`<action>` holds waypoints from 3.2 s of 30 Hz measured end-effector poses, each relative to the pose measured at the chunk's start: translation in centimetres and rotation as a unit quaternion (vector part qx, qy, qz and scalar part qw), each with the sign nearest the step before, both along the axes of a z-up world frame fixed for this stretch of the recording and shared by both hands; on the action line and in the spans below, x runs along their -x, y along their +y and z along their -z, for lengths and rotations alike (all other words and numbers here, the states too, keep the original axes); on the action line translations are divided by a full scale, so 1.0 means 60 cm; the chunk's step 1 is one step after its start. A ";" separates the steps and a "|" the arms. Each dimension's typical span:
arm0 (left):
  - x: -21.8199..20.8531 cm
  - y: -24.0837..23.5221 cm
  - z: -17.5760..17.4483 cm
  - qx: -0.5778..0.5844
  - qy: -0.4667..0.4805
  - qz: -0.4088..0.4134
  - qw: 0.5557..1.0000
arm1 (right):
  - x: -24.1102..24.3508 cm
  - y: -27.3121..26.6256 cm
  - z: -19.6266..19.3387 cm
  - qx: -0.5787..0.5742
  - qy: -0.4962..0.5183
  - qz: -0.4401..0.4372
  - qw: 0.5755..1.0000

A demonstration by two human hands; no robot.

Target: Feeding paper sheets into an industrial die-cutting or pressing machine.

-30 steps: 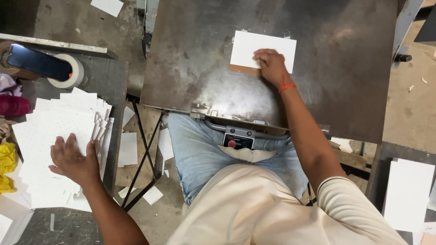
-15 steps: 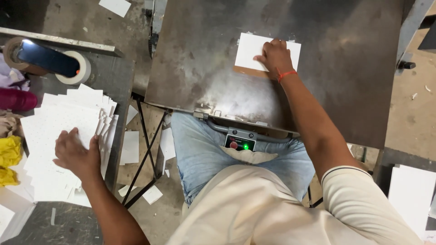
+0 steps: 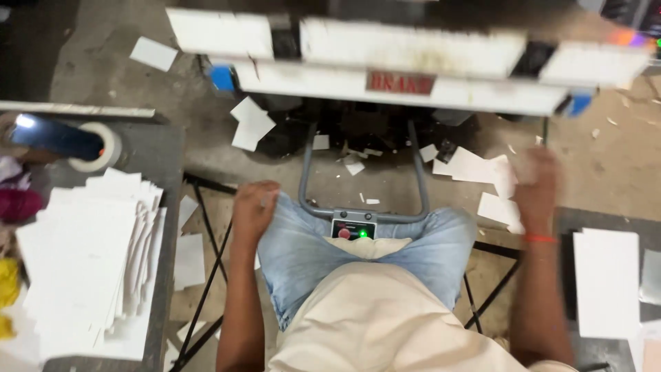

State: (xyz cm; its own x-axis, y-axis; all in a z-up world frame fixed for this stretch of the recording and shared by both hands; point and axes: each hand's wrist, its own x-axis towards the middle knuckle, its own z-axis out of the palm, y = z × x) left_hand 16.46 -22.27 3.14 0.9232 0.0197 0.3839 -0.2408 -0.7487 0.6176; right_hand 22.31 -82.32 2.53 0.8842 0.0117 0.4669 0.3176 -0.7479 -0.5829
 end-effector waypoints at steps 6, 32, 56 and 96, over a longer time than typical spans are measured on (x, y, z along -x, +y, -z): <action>-0.026 -0.097 0.033 0.083 0.071 0.098 0.989 | 0.255 -0.278 0.056 0.128 0.185 0.472 0.852; -0.016 -0.181 0.054 0.149 0.268 0.189 0.933 | 0.434 -0.236 0.125 0.253 0.085 0.496 0.826; -0.542 -0.208 0.143 0.351 0.367 -0.096 0.856 | 0.238 -0.112 -0.042 0.218 -0.050 0.337 0.914; 0.295 0.314 0.033 -0.210 0.055 -0.516 0.829 | -0.260 0.417 0.067 0.123 0.084 -0.186 0.971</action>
State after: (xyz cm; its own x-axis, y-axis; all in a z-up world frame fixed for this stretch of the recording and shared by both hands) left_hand -1.22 -3.44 1.13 0.5286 0.7064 0.4707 0.7016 -0.6757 0.2262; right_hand 37.93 -57.32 -1.51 0.8606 0.4383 0.2595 0.5091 -0.7227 -0.4674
